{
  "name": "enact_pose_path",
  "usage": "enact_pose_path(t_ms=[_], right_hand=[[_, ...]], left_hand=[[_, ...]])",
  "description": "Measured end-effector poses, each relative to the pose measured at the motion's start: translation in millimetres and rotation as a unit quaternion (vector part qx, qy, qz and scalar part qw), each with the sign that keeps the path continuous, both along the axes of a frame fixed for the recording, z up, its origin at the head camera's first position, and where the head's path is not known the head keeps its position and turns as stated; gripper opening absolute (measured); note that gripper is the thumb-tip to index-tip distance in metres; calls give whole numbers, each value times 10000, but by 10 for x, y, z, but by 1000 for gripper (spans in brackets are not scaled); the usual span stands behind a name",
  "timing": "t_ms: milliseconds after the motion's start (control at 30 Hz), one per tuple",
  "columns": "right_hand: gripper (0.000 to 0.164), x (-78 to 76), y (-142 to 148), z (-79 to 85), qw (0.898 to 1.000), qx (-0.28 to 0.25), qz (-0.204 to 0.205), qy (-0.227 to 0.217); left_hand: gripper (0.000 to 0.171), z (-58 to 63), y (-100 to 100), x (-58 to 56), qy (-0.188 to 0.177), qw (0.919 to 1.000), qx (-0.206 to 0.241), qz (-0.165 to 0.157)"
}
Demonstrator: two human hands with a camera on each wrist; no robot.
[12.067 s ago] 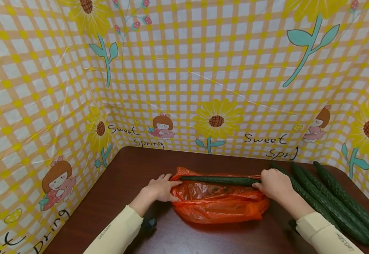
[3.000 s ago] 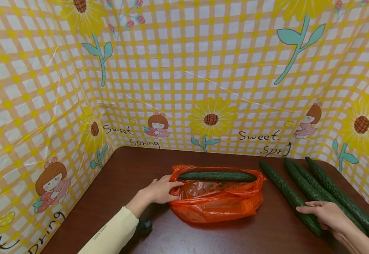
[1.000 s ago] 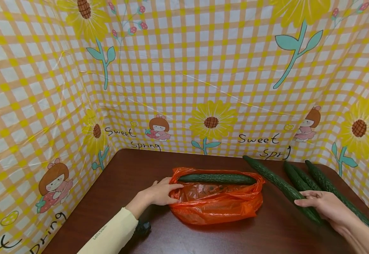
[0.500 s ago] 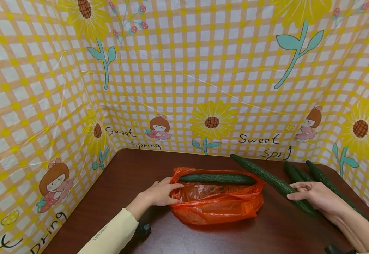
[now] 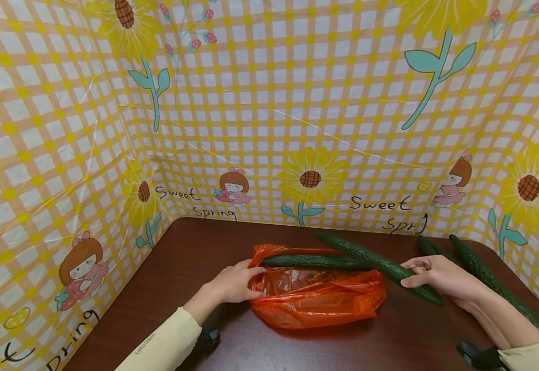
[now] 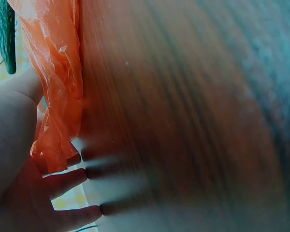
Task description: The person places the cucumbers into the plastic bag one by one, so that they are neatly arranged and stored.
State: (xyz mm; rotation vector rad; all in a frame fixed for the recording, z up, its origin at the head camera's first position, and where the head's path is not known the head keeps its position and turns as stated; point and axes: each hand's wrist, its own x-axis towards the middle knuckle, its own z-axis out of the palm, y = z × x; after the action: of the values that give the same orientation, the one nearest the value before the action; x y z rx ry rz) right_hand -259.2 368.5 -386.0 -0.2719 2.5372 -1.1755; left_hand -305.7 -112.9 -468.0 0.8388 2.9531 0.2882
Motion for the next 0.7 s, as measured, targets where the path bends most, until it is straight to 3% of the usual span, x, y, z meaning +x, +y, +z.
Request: enact_pose_path(t_ms=[333,400,500,633,700], right_hand=[[49,-147,-297,57,9988,-24,479,67],[31,-185,-352,51,9982,-94,586,57],[21,-219,-422,35,9973,-241,688,31],[30,-233,-509,28,9968,-212,765,29],[43,-235,-557,40,9966,-144,801,91]], left_hand=[[63,34,-4,23,-107,9997,-222,24],[63,29,-3,25,-103,9997,-233,-8],[63,15,-3,27,-86,9997,-234,-57],[63,8,3,29,-62,9996,-243,-88],[63,18,7,29,-32,9996,-258,-108]])
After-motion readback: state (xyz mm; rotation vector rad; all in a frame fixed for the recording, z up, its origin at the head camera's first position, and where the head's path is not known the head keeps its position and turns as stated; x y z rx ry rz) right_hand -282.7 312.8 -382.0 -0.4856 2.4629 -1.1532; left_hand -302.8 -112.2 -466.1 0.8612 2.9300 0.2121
